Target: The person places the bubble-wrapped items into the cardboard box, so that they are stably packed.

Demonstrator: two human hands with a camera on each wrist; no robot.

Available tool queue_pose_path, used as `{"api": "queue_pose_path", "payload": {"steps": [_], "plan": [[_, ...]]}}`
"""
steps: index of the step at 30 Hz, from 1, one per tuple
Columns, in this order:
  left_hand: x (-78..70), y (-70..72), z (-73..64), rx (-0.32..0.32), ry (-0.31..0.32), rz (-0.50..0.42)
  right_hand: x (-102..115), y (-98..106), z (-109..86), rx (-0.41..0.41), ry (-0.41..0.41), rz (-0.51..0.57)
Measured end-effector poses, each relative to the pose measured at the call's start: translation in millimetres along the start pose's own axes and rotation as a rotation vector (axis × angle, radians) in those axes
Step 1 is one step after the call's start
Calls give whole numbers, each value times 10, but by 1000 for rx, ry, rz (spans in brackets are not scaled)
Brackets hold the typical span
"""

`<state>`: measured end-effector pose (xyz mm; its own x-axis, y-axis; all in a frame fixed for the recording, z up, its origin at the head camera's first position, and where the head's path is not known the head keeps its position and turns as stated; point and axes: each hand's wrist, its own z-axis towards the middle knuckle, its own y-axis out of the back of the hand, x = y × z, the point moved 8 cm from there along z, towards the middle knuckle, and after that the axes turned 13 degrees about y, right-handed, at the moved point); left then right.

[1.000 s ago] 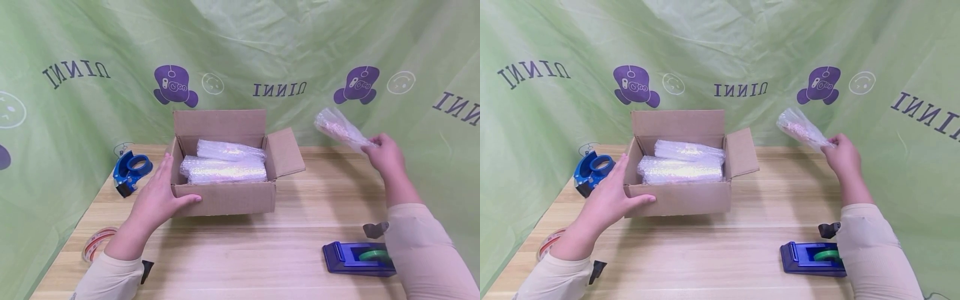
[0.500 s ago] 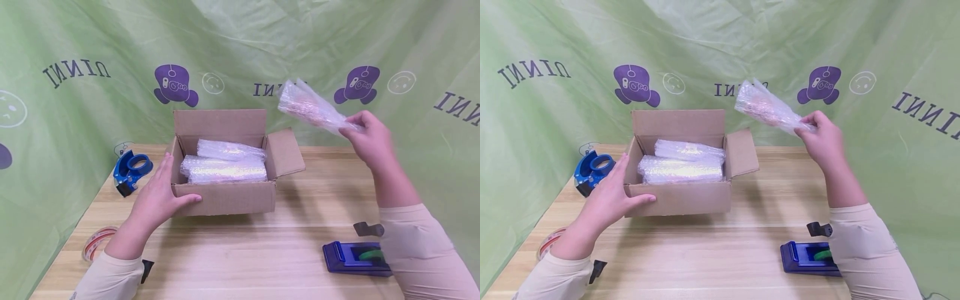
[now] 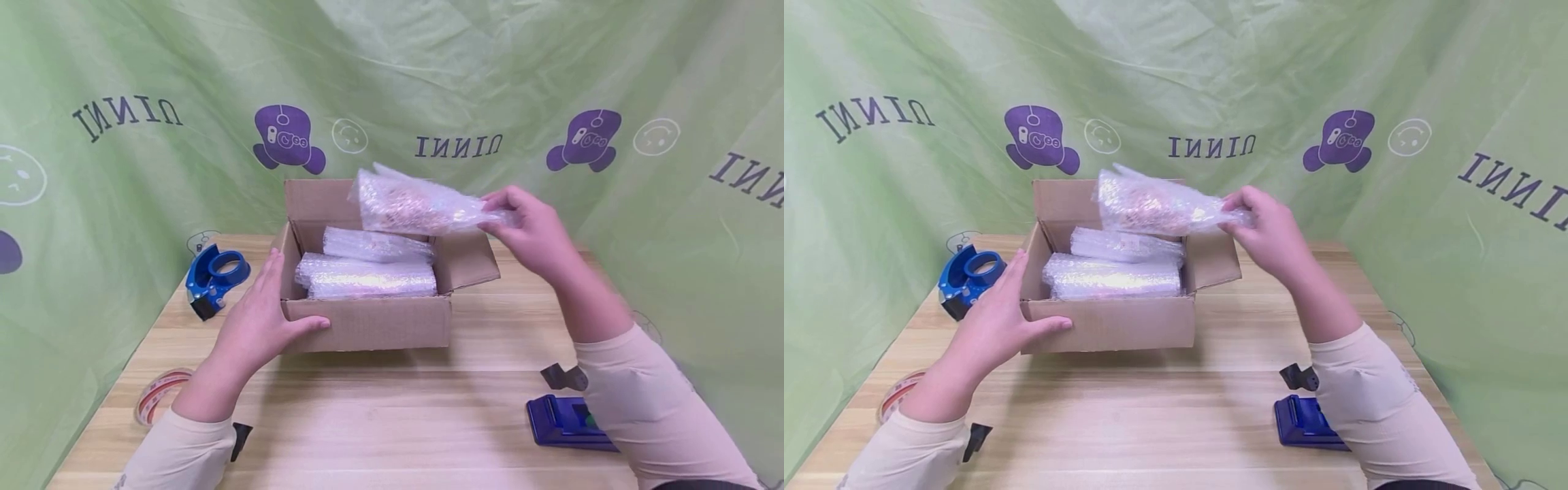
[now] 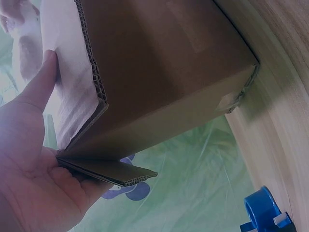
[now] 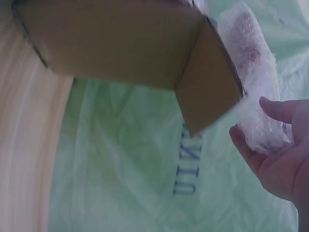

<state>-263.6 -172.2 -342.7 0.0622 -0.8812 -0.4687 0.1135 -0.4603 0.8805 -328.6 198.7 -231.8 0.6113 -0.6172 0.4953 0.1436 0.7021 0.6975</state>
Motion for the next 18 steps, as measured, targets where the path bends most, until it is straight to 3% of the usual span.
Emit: {"api": "queue_pose_path", "payload": {"steps": [9, 14, 18], "plan": [[-11, 9, 1, 3, 2, -1, 183, -533, 138, 135, 170, 27], [-11, 3, 8, 4, 0, -5, 220, -755, 179, 269, 282, -22], [-6, 8, 8, 2, -2, -2, 270, -881, 182, 330, 386, -83]]}}
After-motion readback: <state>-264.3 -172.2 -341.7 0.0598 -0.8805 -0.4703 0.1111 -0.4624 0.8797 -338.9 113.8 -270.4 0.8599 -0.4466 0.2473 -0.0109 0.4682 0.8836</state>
